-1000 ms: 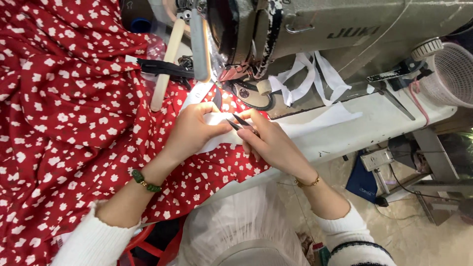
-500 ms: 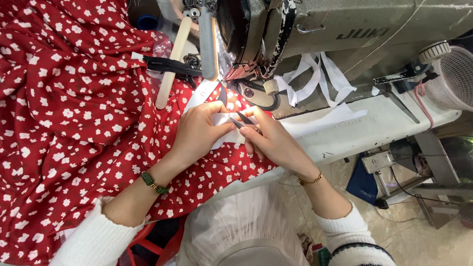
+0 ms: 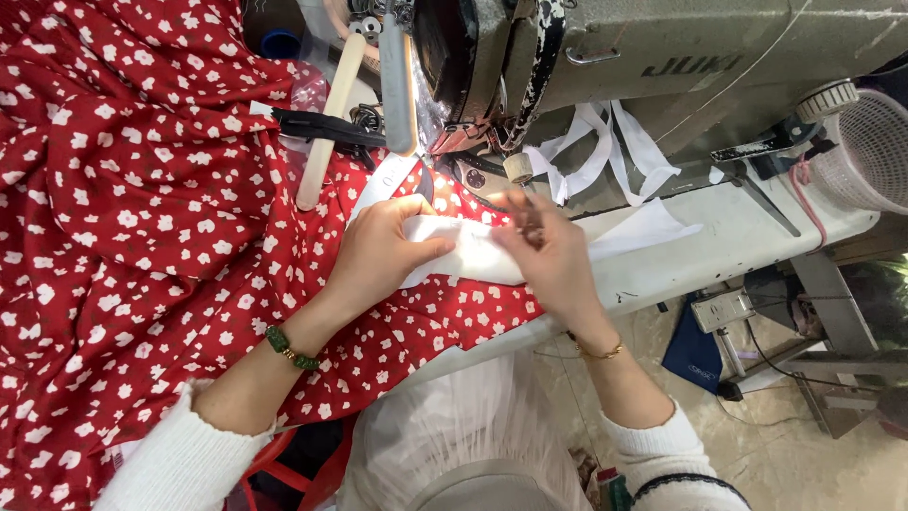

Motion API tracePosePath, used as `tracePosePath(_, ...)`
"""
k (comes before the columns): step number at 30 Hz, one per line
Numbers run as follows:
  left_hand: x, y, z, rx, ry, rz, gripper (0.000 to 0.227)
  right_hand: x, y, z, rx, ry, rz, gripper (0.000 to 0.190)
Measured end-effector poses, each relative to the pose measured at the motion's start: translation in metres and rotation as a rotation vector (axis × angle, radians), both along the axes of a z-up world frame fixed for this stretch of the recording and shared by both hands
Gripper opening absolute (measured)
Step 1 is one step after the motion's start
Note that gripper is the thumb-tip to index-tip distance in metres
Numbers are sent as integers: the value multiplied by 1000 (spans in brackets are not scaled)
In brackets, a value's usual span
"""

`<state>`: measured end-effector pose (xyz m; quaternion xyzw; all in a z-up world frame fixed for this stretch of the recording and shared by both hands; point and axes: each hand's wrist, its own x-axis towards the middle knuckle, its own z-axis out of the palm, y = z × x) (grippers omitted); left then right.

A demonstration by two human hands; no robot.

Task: Trimming excess threads or fabric from a garment component using a thread nipper at a sewing station.

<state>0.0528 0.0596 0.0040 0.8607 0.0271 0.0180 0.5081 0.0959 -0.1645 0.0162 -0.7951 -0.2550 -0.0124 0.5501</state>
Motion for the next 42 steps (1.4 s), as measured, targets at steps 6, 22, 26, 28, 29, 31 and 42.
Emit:
tracePosePath(6, 1, -6, 6, -26, 26, -8, 21, 13, 13, -28, -290, -274, 25, 17)
tracePosePath(22, 6, -9, -21, -129, -17, -192, 33, -9, 12, -13, -93, -385, 342, 5)
tracePosePath(26, -4, -15, -9, -108, 10, -214, 29, -2, -8, -35, -340, -729, 329, 8)
tracePosePath(28, -6, -16, -4, -91, 21, -210, 30, 16, -26, -27, -349, -731, 298, 6)
tracePosePath(29, -5, -16, -5, -81, 10, -171, 31, 29, -37, -21, -396, -708, 229, 6)
tracePosePath(31, -2, -20, -6, -72, -4, -135, 33, 42, -51, -14, -443, -687, 156, 7)
tracePosePath(42, -10, -42, 15, -21, 109, -244, 31, -48, -20, 4, -293, -854, 355, 26)
